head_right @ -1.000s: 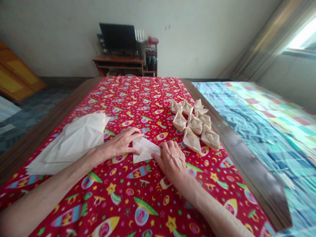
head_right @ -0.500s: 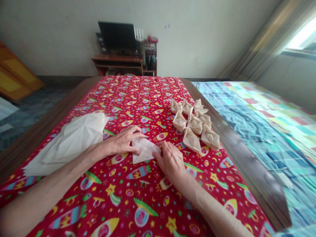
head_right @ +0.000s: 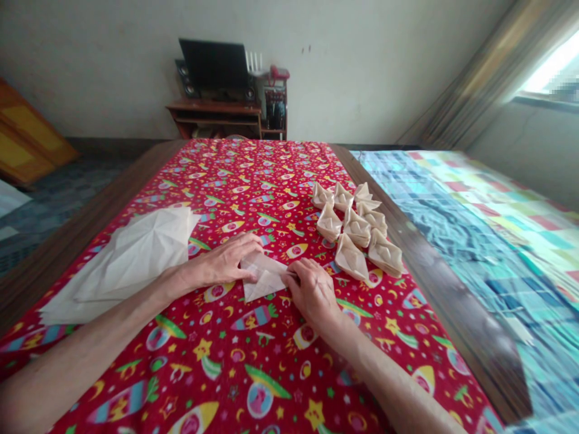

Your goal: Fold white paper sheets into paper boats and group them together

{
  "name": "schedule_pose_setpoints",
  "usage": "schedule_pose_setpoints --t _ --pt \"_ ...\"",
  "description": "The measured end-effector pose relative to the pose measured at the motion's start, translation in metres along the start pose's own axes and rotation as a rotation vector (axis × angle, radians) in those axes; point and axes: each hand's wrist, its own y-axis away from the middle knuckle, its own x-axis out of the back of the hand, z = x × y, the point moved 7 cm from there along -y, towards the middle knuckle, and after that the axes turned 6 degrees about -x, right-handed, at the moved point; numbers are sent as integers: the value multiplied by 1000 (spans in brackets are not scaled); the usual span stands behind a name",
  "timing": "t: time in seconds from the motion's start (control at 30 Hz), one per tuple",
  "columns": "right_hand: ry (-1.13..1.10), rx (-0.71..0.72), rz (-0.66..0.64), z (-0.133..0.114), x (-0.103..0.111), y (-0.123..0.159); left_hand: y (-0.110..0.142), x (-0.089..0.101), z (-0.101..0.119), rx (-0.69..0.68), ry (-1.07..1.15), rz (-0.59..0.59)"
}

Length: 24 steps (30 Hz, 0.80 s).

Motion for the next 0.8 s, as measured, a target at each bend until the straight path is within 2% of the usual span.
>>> schedule_pose_setpoints --t 0.13,0.33,0.57,0.7,0.8 --pt "-30 57 -34 4 0 -13 6 -2 -7 128 -21 83" --pt "2 147 -122 3 -3 -31 13 -2 -15 303 28 130" --pt "50 107 -108 -2 -8 -32 7 -6 -17 338 6 132" --pt "-8 67 -89 1 -10 -34 5 -4 -15 339 -3 134" --pt "-89 92 -54 2 -9 -33 6 -2 -13 300 -4 152"
